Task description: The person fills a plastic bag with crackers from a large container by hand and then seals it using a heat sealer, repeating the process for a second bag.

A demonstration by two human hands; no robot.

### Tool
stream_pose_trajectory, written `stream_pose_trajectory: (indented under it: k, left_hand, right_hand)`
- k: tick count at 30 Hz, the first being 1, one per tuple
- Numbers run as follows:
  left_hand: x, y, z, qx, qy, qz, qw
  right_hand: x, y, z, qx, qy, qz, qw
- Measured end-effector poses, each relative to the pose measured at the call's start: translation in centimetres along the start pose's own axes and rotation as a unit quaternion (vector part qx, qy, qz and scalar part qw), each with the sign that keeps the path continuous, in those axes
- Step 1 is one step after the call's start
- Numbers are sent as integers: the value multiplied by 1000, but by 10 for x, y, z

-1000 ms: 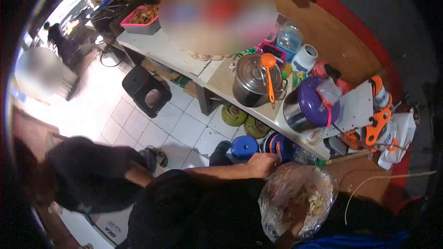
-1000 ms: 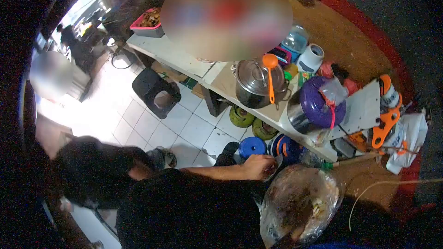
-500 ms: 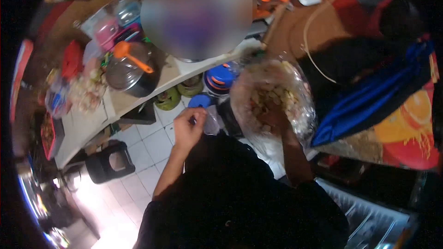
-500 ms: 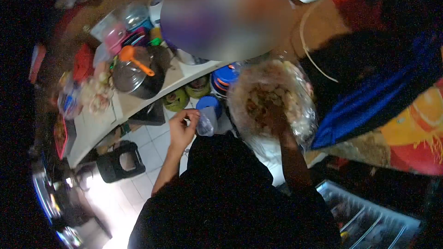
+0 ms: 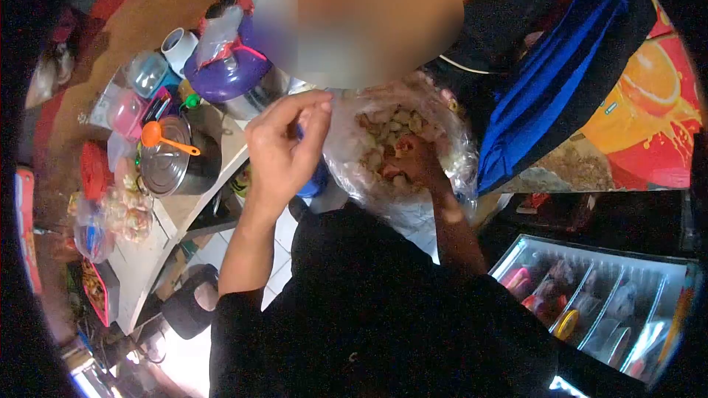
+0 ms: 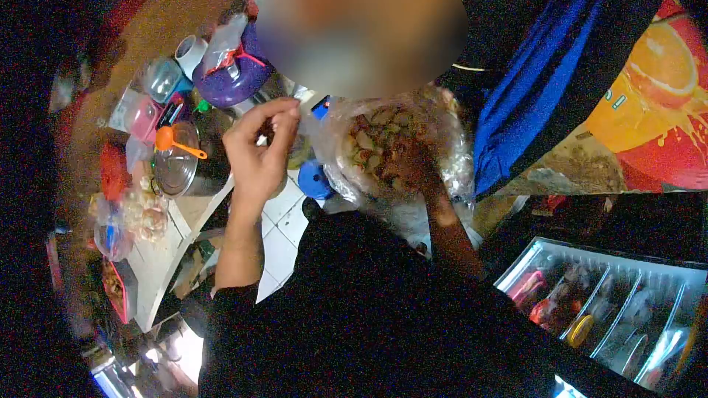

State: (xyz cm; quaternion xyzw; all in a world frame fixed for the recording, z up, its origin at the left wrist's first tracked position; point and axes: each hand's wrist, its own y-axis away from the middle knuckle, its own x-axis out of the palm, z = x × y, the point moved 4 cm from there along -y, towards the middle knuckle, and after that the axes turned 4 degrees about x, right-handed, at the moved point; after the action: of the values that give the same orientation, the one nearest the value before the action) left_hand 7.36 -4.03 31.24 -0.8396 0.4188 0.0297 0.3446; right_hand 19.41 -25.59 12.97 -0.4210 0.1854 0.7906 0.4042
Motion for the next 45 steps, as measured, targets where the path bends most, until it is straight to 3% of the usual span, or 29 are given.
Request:
stream_pose_trajectory:
  k: [3, 7, 8, 9, 10, 11, 13, 16, 17, 19, 22, 25, 29, 31, 35, 40, 43, 45]
  left_hand:
    - [29, -7, 13, -6, 39, 61, 997]
    - [65, -7, 19, 39, -33, 111, 993]
    - [73, -7, 20, 46, -38, 120, 991]
    - [81, -7, 20, 49, -34, 123, 991]
    - [91, -6, 22, 29, -21, 140, 990]
    - [101, -4, 24, 10, -8, 156, 988]
    - [114, -1, 24, 24, 6, 152, 988]
    - [128, 4, 21, -15, 47, 198, 979]
    - [128, 4, 18, -14, 47, 197, 979]
    - [131, 7, 20, -134, 75, 256, 954]
    - [140, 15, 27, -60, 76, 259, 961]
    - [147, 20, 29, -31, 38, 318, 947]
    - [143, 22, 48, -55, 42, 284, 956]
    - [134, 22, 49, -19, 77, 222, 972]
    - [135, 23, 49, -47, 66, 229, 970]
    - [133, 21, 48, -14, 91, 190, 977]
    - [129, 20, 51, -5, 108, 177, 978]
    - [120, 18, 49, -1, 107, 168, 980]
  right_hand:
    - [-28, 7, 14, -67, 35, -10, 997]
    - [-85, 21, 34, -14, -80, -83, 993]
    - [-107, 29, 52, 62, -242, -75, 965]
    - [-118, 37, 62, 134, -396, -65, 906]
    - [-123, 41, 68, 100, -443, -61, 889]
    - [-126, 43, 70, 102, -442, -66, 889]
    - [-131, 40, 83, -2, -238, -61, 969]
    - [-115, 37, 71, -49, -154, -82, 983]
    - [-114, 39, 67, -50, -153, -83, 984]
    - [-111, 42, 63, 11, -61, -30, 998]
    - [-115, 41, 74, 16, 0, 36, 999]
    - [-107, 41, 72, -38, 3, 24, 999]
    - [-111, 35, 74, -103, -28, -40, 994]
    - [-117, 34, 76, -47, -139, -57, 988]
    - [-113, 34, 82, -50, -110, -111, 986]
    - [-109, 35, 85, 46, -244, -79, 965]
    - [-107, 35, 73, 21, -225, -142, 964]
    - [-105, 39, 59, 34, -186, -135, 973]
